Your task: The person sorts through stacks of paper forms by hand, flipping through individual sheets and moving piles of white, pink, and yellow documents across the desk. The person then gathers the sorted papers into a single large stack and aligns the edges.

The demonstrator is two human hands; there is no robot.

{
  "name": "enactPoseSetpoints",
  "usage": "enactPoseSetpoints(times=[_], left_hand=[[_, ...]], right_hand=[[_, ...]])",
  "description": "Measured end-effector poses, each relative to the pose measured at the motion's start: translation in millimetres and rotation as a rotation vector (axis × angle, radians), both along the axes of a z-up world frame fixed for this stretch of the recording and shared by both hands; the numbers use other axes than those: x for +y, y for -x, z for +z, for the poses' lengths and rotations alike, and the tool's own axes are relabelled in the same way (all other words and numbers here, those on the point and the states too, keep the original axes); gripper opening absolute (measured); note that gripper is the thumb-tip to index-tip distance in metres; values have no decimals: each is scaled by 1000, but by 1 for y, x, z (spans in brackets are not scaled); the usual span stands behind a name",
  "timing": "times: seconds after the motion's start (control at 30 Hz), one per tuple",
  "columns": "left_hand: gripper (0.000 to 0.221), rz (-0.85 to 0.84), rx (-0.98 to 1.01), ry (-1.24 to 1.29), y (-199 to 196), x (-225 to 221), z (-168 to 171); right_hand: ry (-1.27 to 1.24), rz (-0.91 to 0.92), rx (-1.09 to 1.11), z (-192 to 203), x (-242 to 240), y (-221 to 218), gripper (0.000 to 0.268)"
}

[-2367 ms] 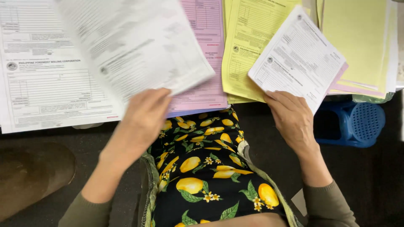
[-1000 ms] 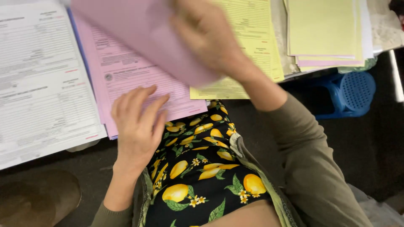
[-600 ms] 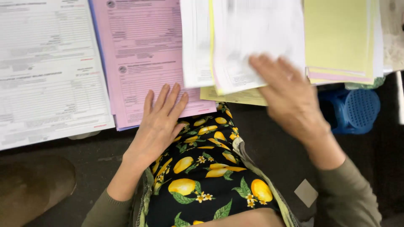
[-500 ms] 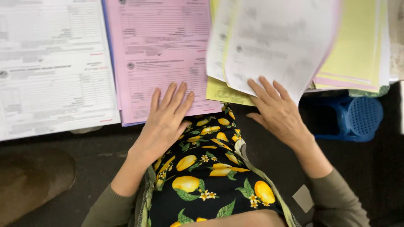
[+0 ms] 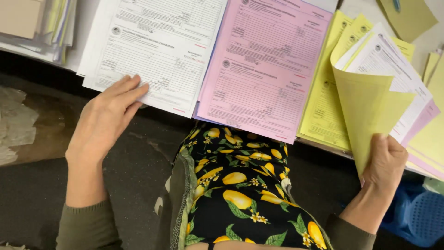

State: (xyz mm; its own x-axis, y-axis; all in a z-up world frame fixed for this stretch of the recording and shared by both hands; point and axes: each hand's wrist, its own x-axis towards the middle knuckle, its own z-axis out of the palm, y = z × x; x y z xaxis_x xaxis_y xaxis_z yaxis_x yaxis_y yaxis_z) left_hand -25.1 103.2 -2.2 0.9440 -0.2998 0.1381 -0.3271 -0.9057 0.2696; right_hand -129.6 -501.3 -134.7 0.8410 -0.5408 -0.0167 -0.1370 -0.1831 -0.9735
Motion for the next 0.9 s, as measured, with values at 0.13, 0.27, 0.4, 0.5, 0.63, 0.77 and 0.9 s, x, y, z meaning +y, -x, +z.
enactPoseSetpoints(times=[0.13,0.27,0.4,0.5,0.63,0.77,0.9], left_hand=[[21,70,-5,161,-3,9,-1],[18,355,21,358,-22,1,5],[29,144,-154,223,-31,-41,-7],[35,-171,-162,195,-26,-88,-20],[26,-593,-41,324,-9,-141,-22],[28,-683,-57,219,4,-150,-20],[25,-596,104,292,0,-138,-26]], right_hand=[[-340,-6,-128,17,13,-6,15],[-412,63,-127,32,30,-10,10],[-351,-27,-93,34,34,-14,15],[-266,-74,-38,37,40,-18,17],[-238,-104,1,40,47,-20,14],[-260,-113,-6,41,51,-23,10],[-171,-219,117,46,56,-25,10]])
